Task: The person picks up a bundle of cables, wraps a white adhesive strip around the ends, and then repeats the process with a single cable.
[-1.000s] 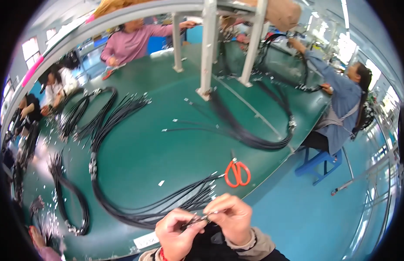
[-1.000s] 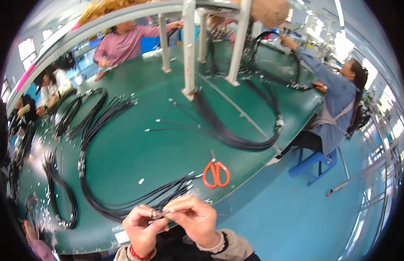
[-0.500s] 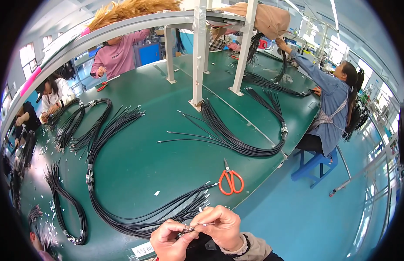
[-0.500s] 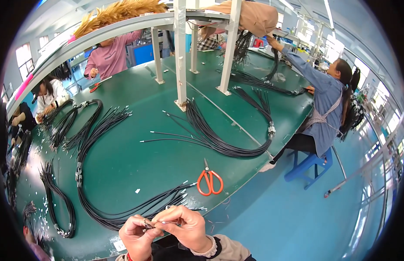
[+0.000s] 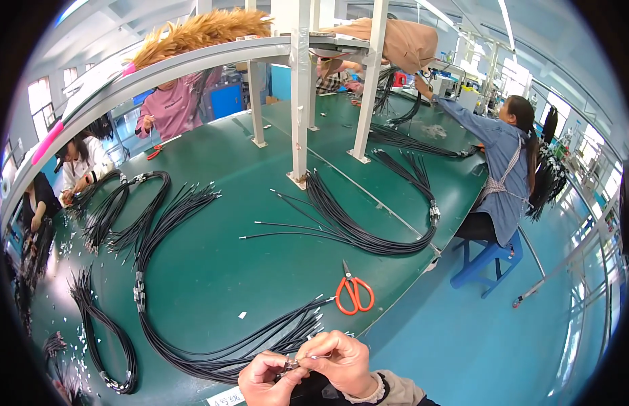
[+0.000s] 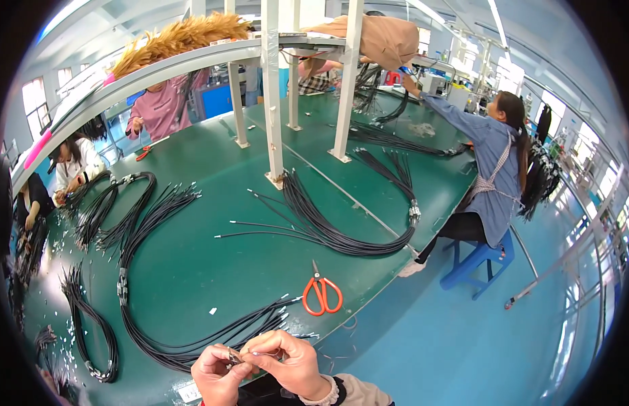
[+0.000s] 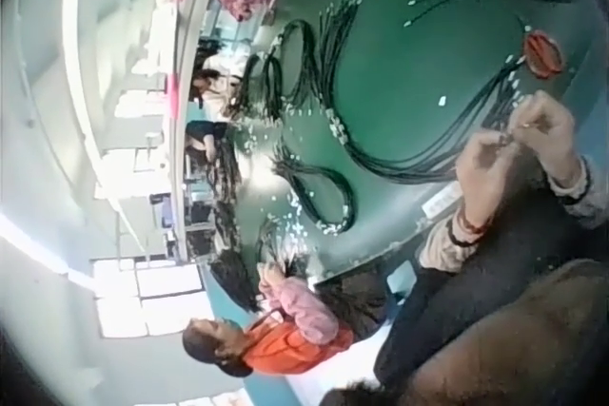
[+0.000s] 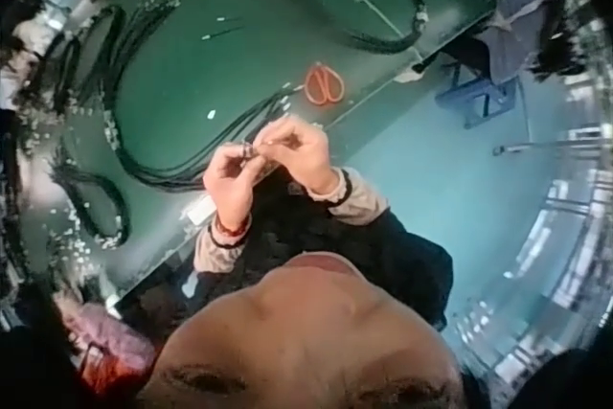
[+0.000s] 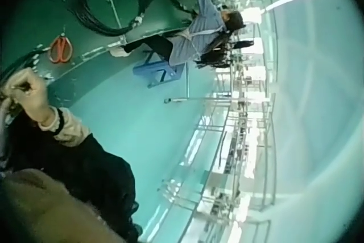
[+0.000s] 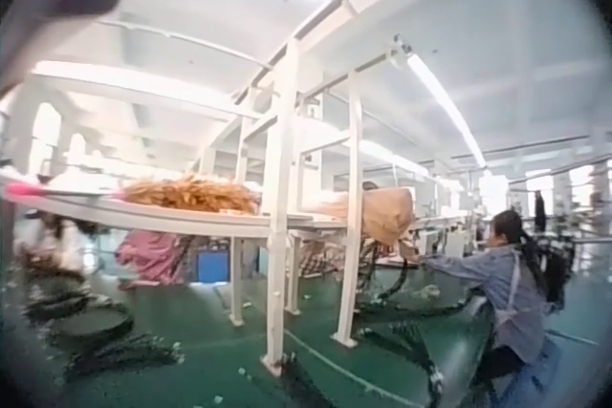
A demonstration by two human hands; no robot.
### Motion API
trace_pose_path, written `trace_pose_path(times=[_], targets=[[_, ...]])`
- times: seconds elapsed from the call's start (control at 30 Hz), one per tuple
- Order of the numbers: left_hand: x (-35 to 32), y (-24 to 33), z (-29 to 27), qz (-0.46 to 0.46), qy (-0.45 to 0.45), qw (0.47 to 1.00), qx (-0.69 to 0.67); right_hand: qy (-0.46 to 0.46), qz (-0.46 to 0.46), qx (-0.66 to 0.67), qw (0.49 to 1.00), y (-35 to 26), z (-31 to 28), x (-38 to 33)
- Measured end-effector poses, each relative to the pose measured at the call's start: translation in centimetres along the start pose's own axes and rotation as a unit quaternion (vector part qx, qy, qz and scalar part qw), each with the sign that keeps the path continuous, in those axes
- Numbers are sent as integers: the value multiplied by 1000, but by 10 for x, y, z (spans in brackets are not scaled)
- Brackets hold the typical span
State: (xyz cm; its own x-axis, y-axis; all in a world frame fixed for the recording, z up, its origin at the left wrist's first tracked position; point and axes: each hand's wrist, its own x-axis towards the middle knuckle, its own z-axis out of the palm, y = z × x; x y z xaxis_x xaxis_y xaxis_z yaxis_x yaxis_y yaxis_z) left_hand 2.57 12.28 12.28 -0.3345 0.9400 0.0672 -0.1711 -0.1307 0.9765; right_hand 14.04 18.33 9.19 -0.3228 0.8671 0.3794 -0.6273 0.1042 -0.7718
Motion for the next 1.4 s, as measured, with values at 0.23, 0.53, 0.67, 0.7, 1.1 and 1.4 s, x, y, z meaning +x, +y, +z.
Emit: trace_pose_path(times=[0.23, 0.53, 0.67, 0.7, 1.1, 1.4], targets=[[2, -14, 23, 45, -9, 997, 55, -6, -22, -29, 999, -18, -23, 3], [-17, -20, 59, 41, 10, 995, 93, -39, 37, 19, 998, -54, -48, -7], [-11, -12, 59, 94, -9, 993, 77, -24, 20, 8, 999, -51, -42, -4], [-10, -11, 61, 113, -10, 991, 75, -28, 19, 8, 999, -51, -42, -2], [-16, -4, 54, 29, 42, 995, 91, 33, 27, -94, 995, -57, -24, -4], [-20, -25, 13, -14, 86, 995, 54, 2, 104, 4, 995, -5, -13, -17]])
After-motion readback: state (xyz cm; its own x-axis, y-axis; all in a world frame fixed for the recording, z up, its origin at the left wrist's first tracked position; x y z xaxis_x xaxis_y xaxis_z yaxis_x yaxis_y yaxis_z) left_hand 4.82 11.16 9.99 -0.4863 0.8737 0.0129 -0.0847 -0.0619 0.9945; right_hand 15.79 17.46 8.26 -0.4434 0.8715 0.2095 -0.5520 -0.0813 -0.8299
